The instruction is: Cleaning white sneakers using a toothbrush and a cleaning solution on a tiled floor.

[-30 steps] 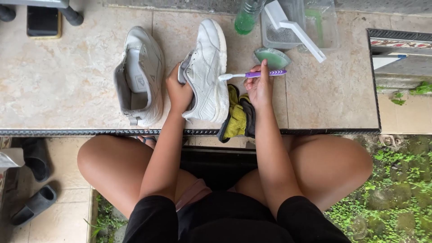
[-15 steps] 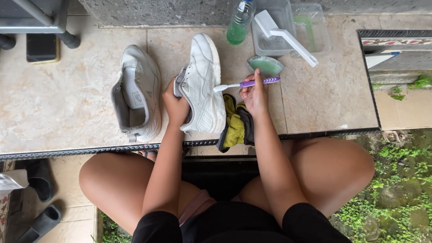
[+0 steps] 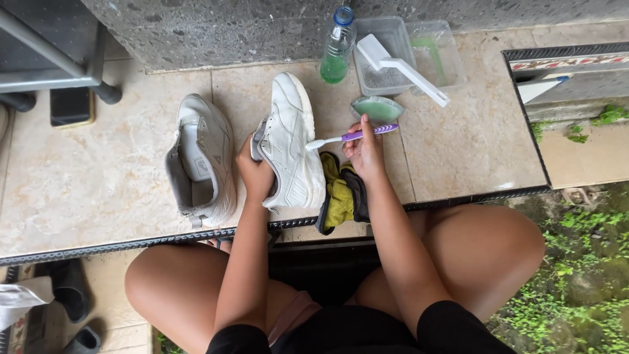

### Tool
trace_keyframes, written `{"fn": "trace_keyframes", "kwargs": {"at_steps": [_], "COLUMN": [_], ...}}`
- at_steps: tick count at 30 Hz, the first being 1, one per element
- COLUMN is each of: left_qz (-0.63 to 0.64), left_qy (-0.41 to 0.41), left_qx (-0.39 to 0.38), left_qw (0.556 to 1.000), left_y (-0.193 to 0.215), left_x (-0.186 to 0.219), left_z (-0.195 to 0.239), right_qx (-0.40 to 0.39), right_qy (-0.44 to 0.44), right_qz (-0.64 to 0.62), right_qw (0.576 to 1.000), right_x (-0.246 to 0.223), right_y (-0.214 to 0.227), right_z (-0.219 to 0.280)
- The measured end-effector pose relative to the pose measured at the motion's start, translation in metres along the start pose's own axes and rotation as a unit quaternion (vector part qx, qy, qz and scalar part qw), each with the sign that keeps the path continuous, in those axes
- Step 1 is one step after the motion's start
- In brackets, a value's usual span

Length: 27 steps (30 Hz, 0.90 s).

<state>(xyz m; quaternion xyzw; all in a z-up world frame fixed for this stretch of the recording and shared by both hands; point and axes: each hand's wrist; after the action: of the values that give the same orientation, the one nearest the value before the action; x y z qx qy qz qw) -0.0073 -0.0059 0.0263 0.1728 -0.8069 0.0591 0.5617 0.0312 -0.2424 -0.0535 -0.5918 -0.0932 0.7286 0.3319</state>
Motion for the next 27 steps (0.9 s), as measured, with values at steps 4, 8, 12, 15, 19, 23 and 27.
{"fn": "trace_keyframes", "kwargs": {"at_steps": [4,8,12,15,19,23,27], "left_qz": [-0.006,-0.004,0.001,-0.008,-0.002,-0.009,0.001], "left_qy": [0.004,0.002,0.006,0.005,0.014,0.012,0.007], "left_qx": [-0.002,-0.001,0.006,0.004,0.002,0.002,0.002], "left_qw": [1.0,1.0,1.0,1.0,1.0,1.0,1.0], "left_y": [-0.001,-0.001,-0.003,-0.002,-0.001,-0.002,-0.001], "left_x": [-0.013,-0.026,-0.033,-0.04,-0.043,-0.04,-0.023], "left_z": [0.001,0.003,0.003,0.004,0.003,0.003,0.001], "right_qx": [0.001,-0.002,-0.005,-0.006,-0.002,-0.002,-0.001], "right_qy": [-0.004,0.002,0.001,0.003,0.003,0.004,0.002], "right_qz": [-0.003,-0.01,-0.007,-0.013,-0.019,-0.013,-0.01], "right_qw": [1.0,1.0,1.0,1.0,1.0,1.0,1.0], "right_x": [-0.001,0.001,-0.002,-0.002,0.0,0.0,-0.001], "right_y": [-0.002,-0.001,-0.003,-0.004,-0.003,-0.002,0.0], "right_z": [0.001,0.0,0.001,0.002,0.0,-0.002,-0.001]}}
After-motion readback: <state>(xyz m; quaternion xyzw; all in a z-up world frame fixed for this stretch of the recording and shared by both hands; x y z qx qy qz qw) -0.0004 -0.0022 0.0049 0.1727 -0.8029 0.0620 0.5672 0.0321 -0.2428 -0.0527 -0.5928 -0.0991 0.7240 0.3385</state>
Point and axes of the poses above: each hand's wrist, its own z-axis away from the middle knuckle, its own y-axis out of the back of the hand, x = y × z, and after that the axes turned 4 degrees about -y, right-handed
